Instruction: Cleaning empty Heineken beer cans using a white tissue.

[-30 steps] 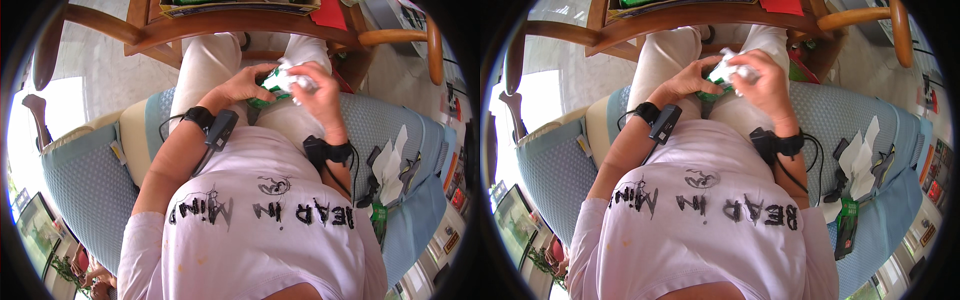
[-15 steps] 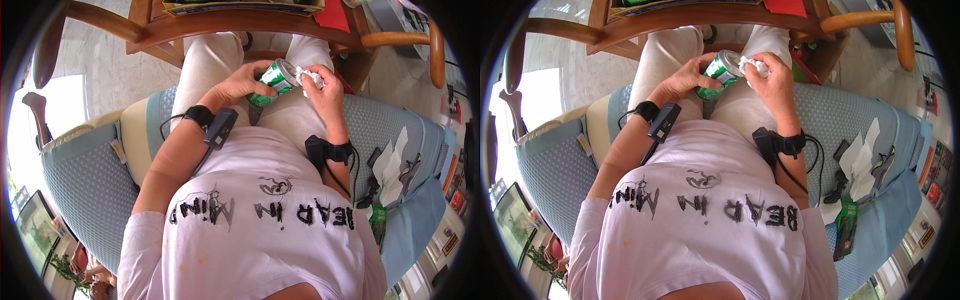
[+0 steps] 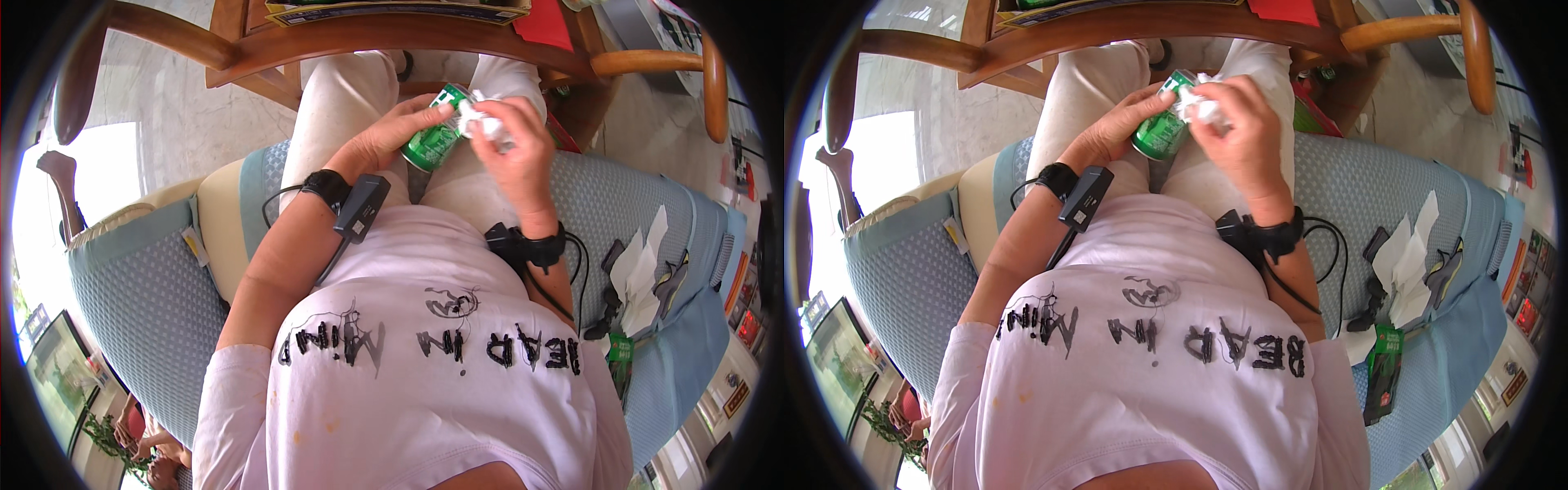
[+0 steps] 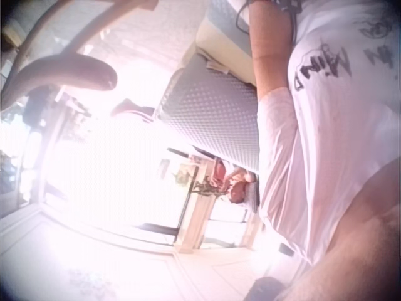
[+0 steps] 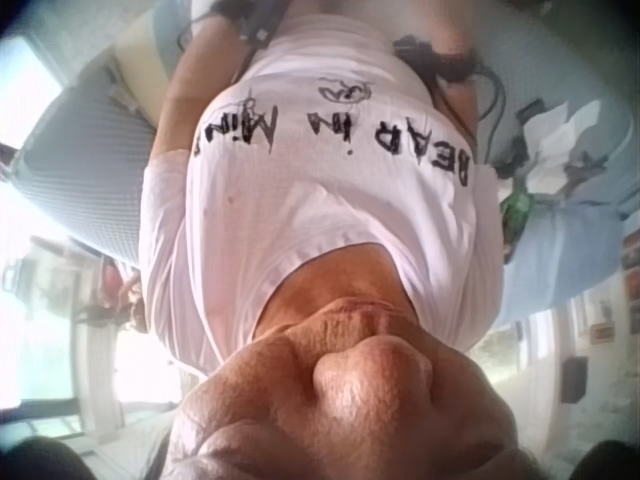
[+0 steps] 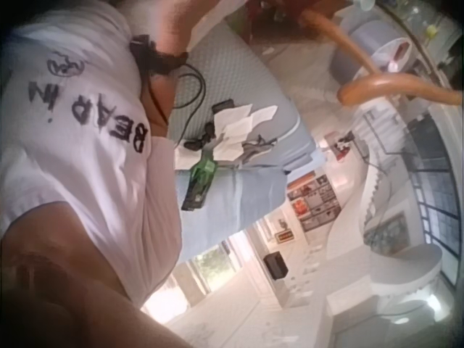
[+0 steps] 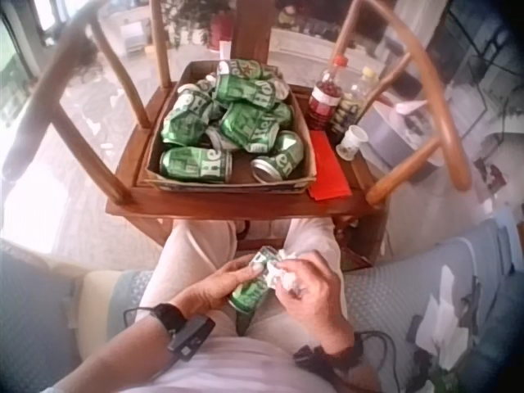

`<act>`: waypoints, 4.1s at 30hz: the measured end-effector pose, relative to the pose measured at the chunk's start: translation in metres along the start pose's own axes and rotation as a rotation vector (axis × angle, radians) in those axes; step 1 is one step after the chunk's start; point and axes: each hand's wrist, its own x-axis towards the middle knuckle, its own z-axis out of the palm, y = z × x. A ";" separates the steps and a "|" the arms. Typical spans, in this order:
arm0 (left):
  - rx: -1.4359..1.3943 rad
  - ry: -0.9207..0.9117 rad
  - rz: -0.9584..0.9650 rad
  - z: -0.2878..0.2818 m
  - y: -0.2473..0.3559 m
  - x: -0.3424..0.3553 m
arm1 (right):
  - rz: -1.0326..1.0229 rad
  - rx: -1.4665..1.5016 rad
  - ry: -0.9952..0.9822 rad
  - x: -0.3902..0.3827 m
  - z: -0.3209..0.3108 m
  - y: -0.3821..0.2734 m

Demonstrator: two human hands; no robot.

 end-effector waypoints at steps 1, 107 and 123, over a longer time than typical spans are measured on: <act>-0.087 0.021 -0.028 0.000 0.001 -0.001 | -0.025 -0.027 -0.059 -0.002 0.007 -0.002; -0.369 0.086 0.014 -0.006 0.000 -0.001 | 0.283 0.321 -0.037 -0.006 0.014 0.009; -0.523 -0.159 -0.019 -0.005 0.010 0.000 | 0.432 0.405 0.023 -0.011 0.016 0.024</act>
